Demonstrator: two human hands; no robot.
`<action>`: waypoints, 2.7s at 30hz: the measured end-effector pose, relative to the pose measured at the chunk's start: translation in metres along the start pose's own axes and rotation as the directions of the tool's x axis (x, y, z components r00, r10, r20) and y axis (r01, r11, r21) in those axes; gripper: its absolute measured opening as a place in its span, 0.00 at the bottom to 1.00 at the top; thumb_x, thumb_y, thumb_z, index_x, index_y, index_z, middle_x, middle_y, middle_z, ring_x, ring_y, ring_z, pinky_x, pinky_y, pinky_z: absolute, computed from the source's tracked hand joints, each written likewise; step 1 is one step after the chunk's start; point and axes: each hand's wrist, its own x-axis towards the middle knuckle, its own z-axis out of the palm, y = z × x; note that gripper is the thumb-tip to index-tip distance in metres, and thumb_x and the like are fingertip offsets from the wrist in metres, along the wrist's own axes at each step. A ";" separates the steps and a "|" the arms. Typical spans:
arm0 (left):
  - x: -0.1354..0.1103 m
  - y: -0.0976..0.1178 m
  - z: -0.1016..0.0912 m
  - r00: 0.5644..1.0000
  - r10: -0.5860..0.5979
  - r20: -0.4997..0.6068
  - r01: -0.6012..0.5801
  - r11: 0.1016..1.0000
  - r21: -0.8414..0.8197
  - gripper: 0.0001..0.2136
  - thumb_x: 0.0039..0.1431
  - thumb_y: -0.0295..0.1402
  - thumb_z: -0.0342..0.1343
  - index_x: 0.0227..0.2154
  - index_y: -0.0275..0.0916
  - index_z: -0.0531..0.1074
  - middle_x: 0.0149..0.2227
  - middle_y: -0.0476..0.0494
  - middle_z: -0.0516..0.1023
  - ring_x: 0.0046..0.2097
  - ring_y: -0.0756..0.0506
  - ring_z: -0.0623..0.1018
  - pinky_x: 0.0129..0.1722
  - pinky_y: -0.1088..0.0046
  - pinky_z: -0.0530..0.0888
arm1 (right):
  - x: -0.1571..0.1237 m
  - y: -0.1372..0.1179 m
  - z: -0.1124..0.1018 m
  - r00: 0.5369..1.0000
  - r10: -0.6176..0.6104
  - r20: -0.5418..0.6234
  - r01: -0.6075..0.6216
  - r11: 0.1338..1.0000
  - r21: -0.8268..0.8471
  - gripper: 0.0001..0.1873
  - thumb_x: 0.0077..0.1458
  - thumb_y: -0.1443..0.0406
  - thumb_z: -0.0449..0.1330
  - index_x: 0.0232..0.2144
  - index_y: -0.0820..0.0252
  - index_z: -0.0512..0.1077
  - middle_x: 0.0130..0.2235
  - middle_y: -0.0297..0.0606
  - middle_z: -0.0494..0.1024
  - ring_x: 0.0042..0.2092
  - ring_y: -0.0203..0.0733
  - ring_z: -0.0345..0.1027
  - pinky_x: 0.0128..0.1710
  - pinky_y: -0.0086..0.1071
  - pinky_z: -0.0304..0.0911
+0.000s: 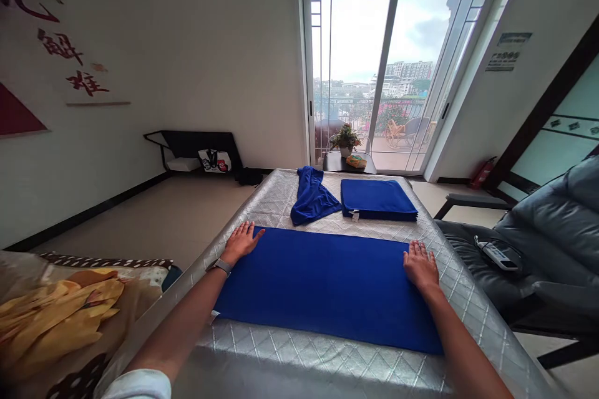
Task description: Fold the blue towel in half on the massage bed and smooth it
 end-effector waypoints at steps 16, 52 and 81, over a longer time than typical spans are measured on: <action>-0.046 0.222 0.034 0.818 0.555 -0.148 -0.575 0.795 -0.195 0.31 0.74 0.47 0.27 0.69 0.36 0.57 0.70 0.37 0.59 0.71 0.43 0.56 0.70 0.57 0.54 | -0.037 -0.221 -0.002 0.873 -0.487 -0.013 0.477 0.848 0.231 0.32 0.68 0.61 0.39 0.70 0.68 0.52 0.72 0.45 0.51 0.73 0.45 0.40 0.71 0.42 0.36; -0.001 -0.004 0.017 0.999 0.035 0.032 -0.033 0.997 -0.063 0.38 0.70 0.54 0.31 0.70 0.25 0.50 0.72 0.27 0.50 0.72 0.35 0.52 0.70 0.51 0.50 | 0.009 0.015 0.011 1.000 0.007 0.024 -0.007 1.000 0.013 0.36 0.68 0.58 0.33 0.70 0.74 0.51 0.72 0.50 0.51 0.72 0.48 0.43 0.70 0.47 0.39; -0.079 0.195 0.022 0.864 0.502 -0.029 -0.497 0.844 -0.203 0.34 0.72 0.52 0.29 0.71 0.33 0.50 0.72 0.36 0.51 0.73 0.41 0.50 0.71 0.56 0.51 | -0.064 -0.189 -0.006 0.910 -0.411 0.062 0.390 0.896 0.210 0.35 0.69 0.57 0.35 0.71 0.70 0.47 0.73 0.46 0.46 0.73 0.45 0.35 0.71 0.45 0.31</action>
